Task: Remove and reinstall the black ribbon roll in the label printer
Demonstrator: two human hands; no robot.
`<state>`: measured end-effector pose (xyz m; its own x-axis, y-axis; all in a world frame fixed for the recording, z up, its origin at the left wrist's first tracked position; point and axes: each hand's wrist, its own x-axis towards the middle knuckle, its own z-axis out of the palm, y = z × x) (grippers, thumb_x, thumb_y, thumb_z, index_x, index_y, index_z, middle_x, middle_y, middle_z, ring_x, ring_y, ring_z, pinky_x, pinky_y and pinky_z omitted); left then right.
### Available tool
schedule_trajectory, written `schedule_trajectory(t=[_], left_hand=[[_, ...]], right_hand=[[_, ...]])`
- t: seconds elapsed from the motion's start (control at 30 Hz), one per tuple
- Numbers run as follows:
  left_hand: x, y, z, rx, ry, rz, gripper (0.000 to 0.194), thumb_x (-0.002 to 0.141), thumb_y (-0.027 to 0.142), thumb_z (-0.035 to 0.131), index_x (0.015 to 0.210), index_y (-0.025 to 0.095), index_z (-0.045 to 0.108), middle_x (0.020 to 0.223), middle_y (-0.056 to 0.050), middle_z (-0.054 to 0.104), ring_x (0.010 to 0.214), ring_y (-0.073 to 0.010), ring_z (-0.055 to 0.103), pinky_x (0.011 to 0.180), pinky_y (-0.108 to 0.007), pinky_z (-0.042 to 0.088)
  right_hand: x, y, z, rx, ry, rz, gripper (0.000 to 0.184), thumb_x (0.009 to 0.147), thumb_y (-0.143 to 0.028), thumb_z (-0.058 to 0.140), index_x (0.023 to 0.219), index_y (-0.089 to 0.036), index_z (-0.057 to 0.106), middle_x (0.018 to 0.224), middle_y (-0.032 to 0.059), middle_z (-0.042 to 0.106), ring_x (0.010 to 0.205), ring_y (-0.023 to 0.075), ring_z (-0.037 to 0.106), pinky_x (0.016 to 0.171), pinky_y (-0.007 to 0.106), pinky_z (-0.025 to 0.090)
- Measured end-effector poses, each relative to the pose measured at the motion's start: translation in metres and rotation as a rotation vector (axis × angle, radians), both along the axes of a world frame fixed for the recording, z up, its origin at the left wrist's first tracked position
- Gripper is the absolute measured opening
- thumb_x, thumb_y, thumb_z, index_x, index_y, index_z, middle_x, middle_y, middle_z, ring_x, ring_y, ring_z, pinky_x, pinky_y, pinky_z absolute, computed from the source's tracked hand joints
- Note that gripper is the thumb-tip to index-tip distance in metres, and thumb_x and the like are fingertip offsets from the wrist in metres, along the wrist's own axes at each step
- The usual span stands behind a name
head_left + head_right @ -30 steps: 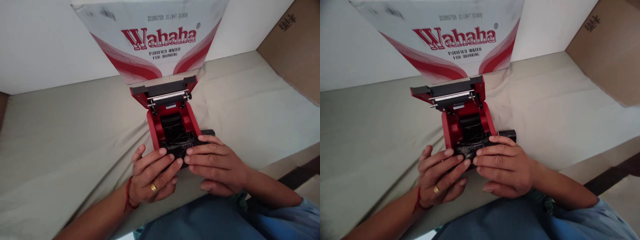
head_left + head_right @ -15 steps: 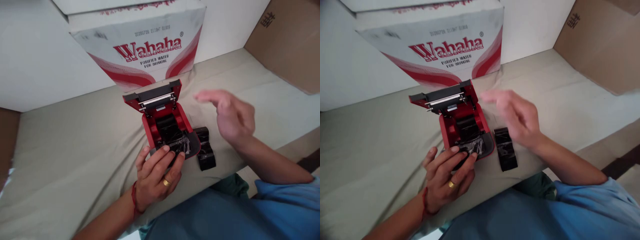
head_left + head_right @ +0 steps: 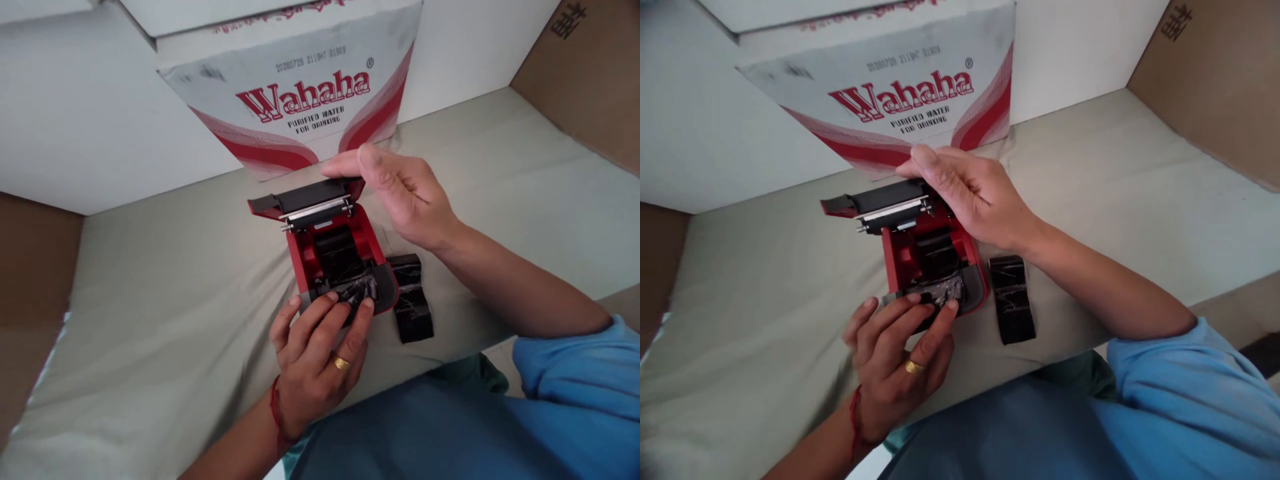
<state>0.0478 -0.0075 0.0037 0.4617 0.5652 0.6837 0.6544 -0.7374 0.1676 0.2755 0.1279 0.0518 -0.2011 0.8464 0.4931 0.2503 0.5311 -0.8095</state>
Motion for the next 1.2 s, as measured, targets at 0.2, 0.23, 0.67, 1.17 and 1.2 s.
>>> schedule_trajectory(t=[0.2, 0.23, 0.67, 1.17, 1.2], left_hand=[[-0.001, -0.002, -0.014, 0.027, -0.062, 0.038, 0.042, 0.095, 0.004, 0.079, 0.128, 0.028, 0.088, 0.11, -0.004, 0.079, 0.12, -0.022, 0.074, 0.145, -0.042, 0.037], [-0.002, -0.001, -0.016, 0.038, -0.067, 0.028, 0.042, 0.095, 0.004, 0.079, 0.129, 0.028, 0.088, 0.11, -0.004, 0.079, 0.12, -0.0222, 0.074, 0.145, -0.042, 0.037], [-0.002, 0.005, -0.024, 0.027, -0.121, 0.008, 0.041, 0.093, 0.008, 0.077, 0.125, 0.031, 0.087, 0.11, -0.003, 0.076, 0.118, -0.0219, 0.073, 0.146, -0.044, 0.035], [-0.03, 0.022, -0.036, -0.25, -0.679, -0.051, 0.078, 0.102, 0.037, 0.078, 0.177, 0.04, 0.059, 0.155, -0.006, 0.069, 0.151, -0.0304, 0.067, 0.141, -0.053, 0.046], [-0.032, 0.025, -0.038, -0.363, -0.76, -0.051, 0.079, 0.102, 0.042, 0.079, 0.178, 0.043, 0.057, 0.164, -0.005, 0.066, 0.159, -0.0306, 0.062, 0.145, -0.052, 0.042]], right_hand=[[0.013, -0.031, -0.007, 0.158, -0.145, 0.066, 0.058, 0.129, -0.06, 0.044, 0.139, -0.025, 0.089, 0.139, 0.0089, 0.09, 0.14, 0.0269, 0.083, 0.127, 0.05, 0.063], [0.015, -0.036, -0.009, 0.188, -0.175, 0.081, 0.056, 0.13, -0.056, 0.044, 0.141, -0.023, 0.088, 0.142, 0.0095, 0.09, 0.142, 0.0266, 0.082, 0.129, 0.051, 0.062], [0.014, -0.08, -0.035, 0.329, -0.414, -0.031, 0.033, 0.117, -0.016, 0.061, 0.128, -0.019, 0.092, 0.135, 0.0084, 0.094, 0.136, 0.023, 0.088, 0.128, 0.042, 0.066], [0.011, -0.093, -0.056, 0.485, -0.395, -0.056, 0.035, 0.123, -0.039, 0.057, 0.127, -0.022, 0.087, 0.145, 0.0108, 0.09, 0.142, 0.0287, 0.078, 0.131, 0.055, 0.06], [0.012, -0.097, -0.054, 0.507, -0.414, -0.05, 0.037, 0.123, -0.042, 0.057, 0.125, -0.022, 0.088, 0.142, 0.0102, 0.091, 0.139, 0.0286, 0.076, 0.128, 0.053, 0.061]])
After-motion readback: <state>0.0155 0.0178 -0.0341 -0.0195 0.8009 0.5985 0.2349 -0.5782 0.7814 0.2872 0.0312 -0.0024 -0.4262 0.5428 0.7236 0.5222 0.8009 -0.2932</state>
